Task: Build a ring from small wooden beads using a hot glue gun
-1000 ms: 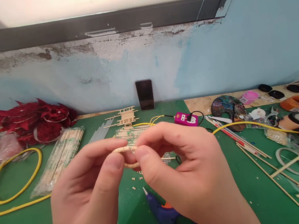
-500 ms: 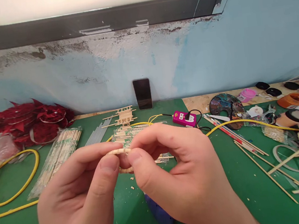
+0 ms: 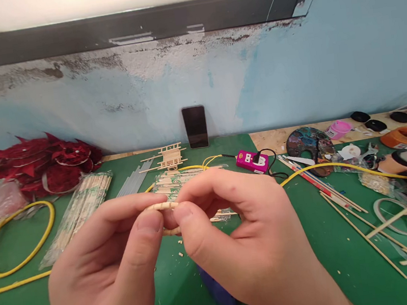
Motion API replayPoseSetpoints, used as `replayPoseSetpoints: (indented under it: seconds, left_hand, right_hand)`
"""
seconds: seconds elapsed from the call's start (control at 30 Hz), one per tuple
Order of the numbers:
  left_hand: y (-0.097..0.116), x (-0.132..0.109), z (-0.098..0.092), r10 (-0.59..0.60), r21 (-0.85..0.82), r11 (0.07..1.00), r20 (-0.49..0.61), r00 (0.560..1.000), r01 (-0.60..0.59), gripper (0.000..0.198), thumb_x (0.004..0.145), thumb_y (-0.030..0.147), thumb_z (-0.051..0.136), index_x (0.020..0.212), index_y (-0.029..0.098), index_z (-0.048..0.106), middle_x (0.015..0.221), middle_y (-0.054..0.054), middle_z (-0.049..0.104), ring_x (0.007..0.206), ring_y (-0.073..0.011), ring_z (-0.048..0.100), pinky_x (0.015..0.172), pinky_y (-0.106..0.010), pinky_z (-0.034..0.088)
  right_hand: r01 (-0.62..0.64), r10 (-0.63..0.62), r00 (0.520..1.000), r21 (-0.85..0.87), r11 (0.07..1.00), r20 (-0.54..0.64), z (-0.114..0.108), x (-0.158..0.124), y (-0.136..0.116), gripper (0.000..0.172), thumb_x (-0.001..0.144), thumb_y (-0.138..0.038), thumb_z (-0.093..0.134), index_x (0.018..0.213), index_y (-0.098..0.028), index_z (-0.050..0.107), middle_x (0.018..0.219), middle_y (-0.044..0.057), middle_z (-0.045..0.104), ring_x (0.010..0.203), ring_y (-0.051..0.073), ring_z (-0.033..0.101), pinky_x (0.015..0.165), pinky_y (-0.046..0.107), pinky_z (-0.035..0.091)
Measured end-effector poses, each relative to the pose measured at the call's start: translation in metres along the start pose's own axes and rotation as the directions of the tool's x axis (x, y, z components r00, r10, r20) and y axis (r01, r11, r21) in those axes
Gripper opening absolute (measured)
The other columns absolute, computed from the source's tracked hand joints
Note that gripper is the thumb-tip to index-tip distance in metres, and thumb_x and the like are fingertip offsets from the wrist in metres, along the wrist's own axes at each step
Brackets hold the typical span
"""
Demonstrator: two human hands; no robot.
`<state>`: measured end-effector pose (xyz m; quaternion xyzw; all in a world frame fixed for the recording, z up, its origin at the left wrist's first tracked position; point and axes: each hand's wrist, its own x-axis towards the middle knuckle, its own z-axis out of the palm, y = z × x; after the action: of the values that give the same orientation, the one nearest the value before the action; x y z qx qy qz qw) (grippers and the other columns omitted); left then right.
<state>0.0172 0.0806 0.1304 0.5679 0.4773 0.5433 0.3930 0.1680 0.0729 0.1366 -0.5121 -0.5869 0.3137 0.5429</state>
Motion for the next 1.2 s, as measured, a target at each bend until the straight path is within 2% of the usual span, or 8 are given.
replayPoseSetpoints:
  seconds: [0.37,0.67,1.07,1.2]
  left_hand:
    - [-0.0029,-0.0018,0.0001,0.0,-0.018,1.0,0.016,1.0,0.0,0.017,0.102,0.016,0.076,0.102,0.033,0.081,0.09,0.012,0.085,0.078,-0.0079,0.083,0.072,-0.011,0.066]
    - [-0.0035,-0.0025,0.0021,0.004,0.006,1.0,-0.031,1.0,-0.004,0.018,0.098,0.014,0.08,0.099,0.031,0.082,0.088,0.008,0.084,0.075,-0.0107,0.082,0.068,-0.015,0.065]
    - [-0.0026,-0.0013,0.0043,-0.002,0.004,1.0,-0.039,0.999,0.003,0.018,0.1,0.014,0.078,0.098,0.032,0.083,0.089,0.008,0.084,0.076,-0.0119,0.082,0.07,-0.017,0.067]
    - [-0.0021,0.0026,0.0061,-0.018,-0.027,1.0,-0.052,0.998,0.016,0.012,0.1,0.019,0.08,0.096,0.03,0.084,0.084,0.006,0.082,0.073,-0.0119,0.079,0.069,-0.018,0.066]
  right_hand:
    - [0.031,-0.031,1.0,-0.041,0.999,-0.006,-0.0013,0.0005,0.0008,0.024,0.096,-0.008,0.069,0.087,-0.029,0.075,0.075,-0.013,0.077,0.061,0.004,0.073,0.06,0.007,0.058]
    - [0.04,-0.041,0.999,-0.06,0.997,-0.014,-0.001,-0.0026,0.0036,0.025,0.099,-0.008,0.071,0.089,-0.031,0.075,0.076,-0.013,0.077,0.063,0.003,0.073,0.062,0.007,0.057]
    - [0.014,-0.014,1.0,-0.019,1.0,0.01,0.0009,-0.0018,0.0032,0.025,0.099,-0.006,0.07,0.091,-0.03,0.075,0.08,-0.013,0.077,0.067,0.004,0.075,0.067,0.01,0.061]
    - [-0.01,0.01,1.0,0.036,0.999,0.006,-0.0003,-0.0019,0.006,0.02,0.1,-0.01,0.072,0.097,-0.029,0.078,0.081,-0.01,0.078,0.068,0.007,0.075,0.066,0.013,0.063]
